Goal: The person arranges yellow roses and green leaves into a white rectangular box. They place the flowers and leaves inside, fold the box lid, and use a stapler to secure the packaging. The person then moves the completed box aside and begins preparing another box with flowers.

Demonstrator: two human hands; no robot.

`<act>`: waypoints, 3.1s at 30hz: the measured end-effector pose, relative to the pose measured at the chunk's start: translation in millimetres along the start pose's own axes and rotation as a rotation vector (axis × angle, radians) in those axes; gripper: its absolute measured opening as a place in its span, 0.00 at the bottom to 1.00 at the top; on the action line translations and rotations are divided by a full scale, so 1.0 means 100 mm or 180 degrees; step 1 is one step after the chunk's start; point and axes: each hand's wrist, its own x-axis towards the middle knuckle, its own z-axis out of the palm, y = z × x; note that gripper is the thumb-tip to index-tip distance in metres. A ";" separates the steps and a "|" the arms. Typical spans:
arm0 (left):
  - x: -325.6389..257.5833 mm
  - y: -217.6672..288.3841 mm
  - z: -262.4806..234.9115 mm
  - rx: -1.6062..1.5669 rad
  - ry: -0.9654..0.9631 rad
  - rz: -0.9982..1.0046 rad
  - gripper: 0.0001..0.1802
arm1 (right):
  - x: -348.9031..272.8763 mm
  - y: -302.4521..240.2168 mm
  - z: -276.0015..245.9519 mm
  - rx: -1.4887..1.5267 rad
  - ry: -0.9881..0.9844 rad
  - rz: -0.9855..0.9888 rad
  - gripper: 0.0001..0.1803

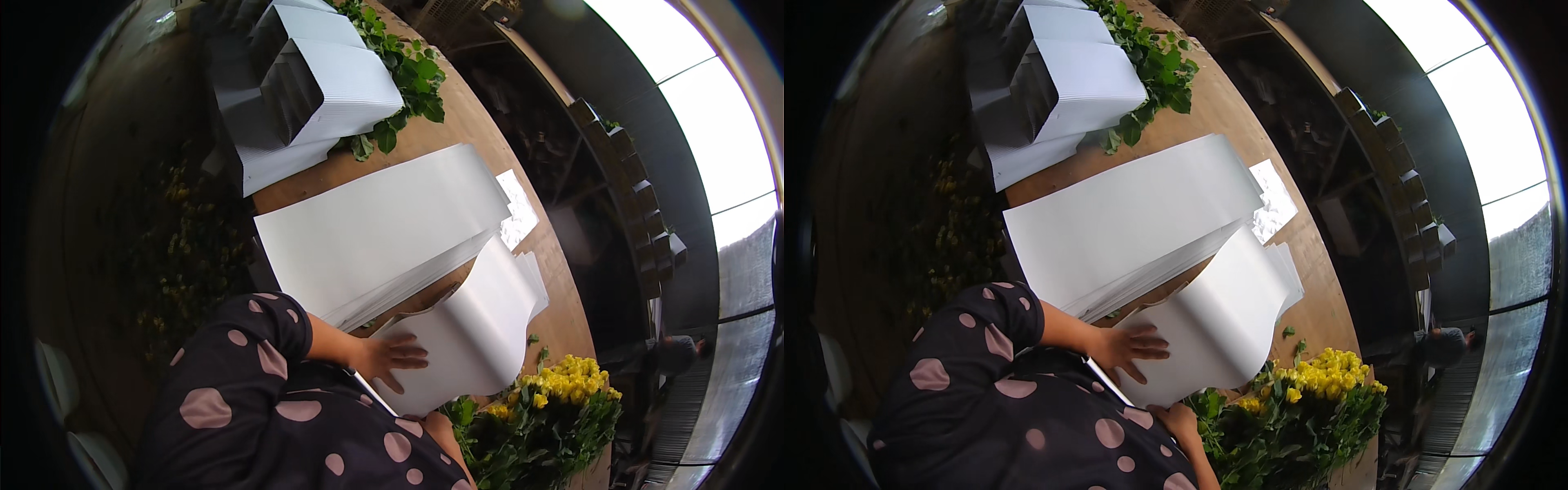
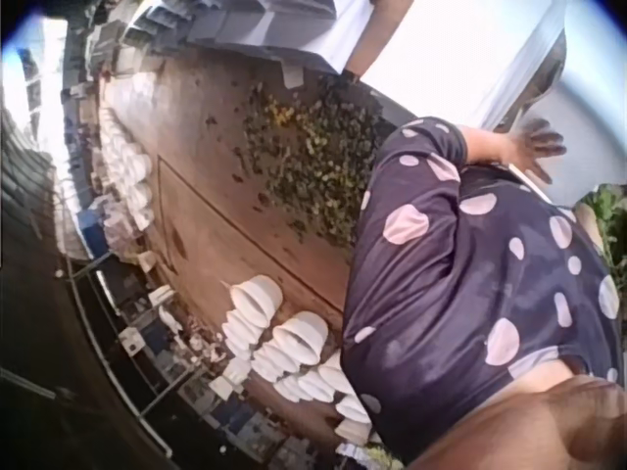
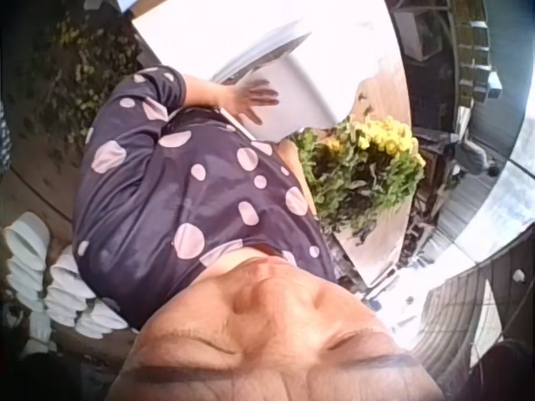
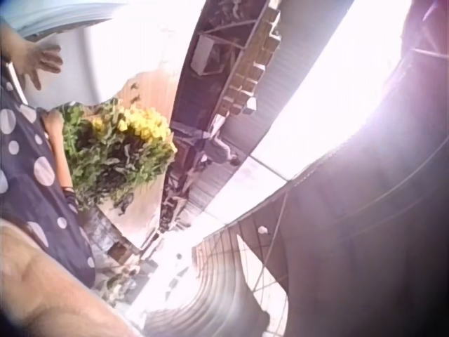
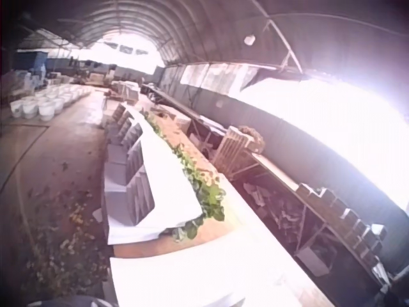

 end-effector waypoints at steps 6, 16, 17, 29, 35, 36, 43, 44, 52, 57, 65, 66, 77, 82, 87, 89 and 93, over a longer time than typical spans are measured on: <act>-0.05 -0.01 0.23 0.0390 0.0041 -0.0312 0.34 | 0.09 0.04 0.00 -0.0176 -0.0262 -0.0271 0.36; 0.13 0.04 -0.17 0.0007 -0.0266 -0.0998 0.42 | 0.19 -0.01 -0.20 -0.0289 -0.0838 0.0091 0.36; 0.15 0.06 -0.20 0.0187 -0.0282 -0.0990 0.43 | 0.18 0.05 -0.18 -0.0147 -0.0894 0.0096 0.35; 0.35 0.10 -0.21 0.0269 -0.0546 -0.0903 0.44 | 0.18 1.62 -1.10 0.0758 0.3459 0.2034 0.13; 0.31 0.09 -0.21 0.0310 -0.0562 -0.0917 0.44 | 0.55 2.00 -1.11 0.0812 0.3021 0.2508 0.15; 0.29 0.08 -0.22 0.0313 -0.0588 -0.0952 0.44 | 0.44 2.01 -1.17 0.0767 0.3288 0.2293 0.14; 0.28 0.08 -0.17 0.0283 -0.0561 -0.0991 0.45 | 0.03 2.14 -1.23 0.0534 0.2597 0.2940 0.12; 0.28 0.07 -0.16 0.0284 -0.0544 -0.0970 0.45 | 0.10 2.19 -1.15 0.0616 0.2446 0.2792 0.12; 0.25 0.06 -0.16 0.0277 -0.0418 -0.0924 0.44 | 0.09 2.42 -1.19 0.0450 0.2150 0.1983 0.17; 0.25 0.07 -0.20 0.0261 -0.0524 -0.0945 0.43 | -0.49 2.26 -1.41 0.0921 0.3442 0.1073 0.17; 0.21 0.07 -0.17 0.0278 -0.0479 -0.0962 0.43 | -1.46 1.34 -1.54 0.1903 0.3507 -0.0044 0.07; 0.21 0.07 -0.17 0.0279 -0.0461 -0.0959 0.42 | -1.57 1.18 -1.55 0.1680 0.3574 -0.0109 0.08; 0.21 0.07 -0.17 0.0275 -0.0371 -0.0846 0.43 | -1.96 0.74 -1.41 0.1279 0.2089 -0.1013 0.12; 0.14 0.05 -0.18 0.0240 -0.0236 -0.0890 0.43 | -1.37 -0.22 -1.17 0.0618 0.1611 -0.0875 0.16; 0.16 0.03 -0.10 -0.0234 -0.0292 -0.0962 0.36 | -0.15 -0.50 -0.10 0.0259 0.0582 -0.1222 0.26; 0.09 0.00 0.06 0.0733 -0.0356 -0.0912 0.32 | -0.15 -0.50 -0.16 0.0217 0.0487 -0.1300 0.33; 0.07 0.01 -0.01 0.0106 -0.0253 -0.1100 0.40 | -0.35 -0.87 -0.55 -0.0830 0.0559 -0.1161 0.36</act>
